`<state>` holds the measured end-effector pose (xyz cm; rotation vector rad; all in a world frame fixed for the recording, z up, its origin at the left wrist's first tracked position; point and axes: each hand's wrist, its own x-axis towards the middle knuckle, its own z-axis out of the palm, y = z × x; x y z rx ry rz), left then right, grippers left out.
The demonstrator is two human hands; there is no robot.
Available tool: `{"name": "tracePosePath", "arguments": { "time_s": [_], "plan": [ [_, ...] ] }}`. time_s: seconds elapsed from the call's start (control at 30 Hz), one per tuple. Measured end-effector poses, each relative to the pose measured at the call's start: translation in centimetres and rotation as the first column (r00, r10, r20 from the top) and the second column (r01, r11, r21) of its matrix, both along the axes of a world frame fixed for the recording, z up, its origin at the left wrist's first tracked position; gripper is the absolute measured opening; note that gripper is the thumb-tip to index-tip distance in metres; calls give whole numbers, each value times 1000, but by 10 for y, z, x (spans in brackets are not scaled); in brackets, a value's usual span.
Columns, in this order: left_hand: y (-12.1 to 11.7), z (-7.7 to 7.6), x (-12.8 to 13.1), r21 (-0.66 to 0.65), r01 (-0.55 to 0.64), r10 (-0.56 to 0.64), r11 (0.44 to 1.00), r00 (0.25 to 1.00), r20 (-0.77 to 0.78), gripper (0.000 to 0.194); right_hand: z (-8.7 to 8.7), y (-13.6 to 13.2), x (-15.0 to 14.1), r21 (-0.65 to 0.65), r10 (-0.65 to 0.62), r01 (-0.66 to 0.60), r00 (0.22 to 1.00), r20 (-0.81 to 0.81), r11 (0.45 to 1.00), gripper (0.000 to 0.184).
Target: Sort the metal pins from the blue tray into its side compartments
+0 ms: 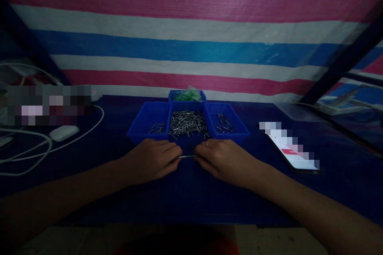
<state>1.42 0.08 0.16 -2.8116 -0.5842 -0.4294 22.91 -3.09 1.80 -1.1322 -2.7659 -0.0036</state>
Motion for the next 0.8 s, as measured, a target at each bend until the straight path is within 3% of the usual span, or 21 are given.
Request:
{"name": "tracePosePath", "arguments": {
  "time_s": [0.8],
  "plan": [
    [-1, 1, 0, 1, -32, 32, 999, 999, 26, 22, 2, 0, 0, 1, -24, 24, 1000, -6, 1000, 24]
  ]
}}
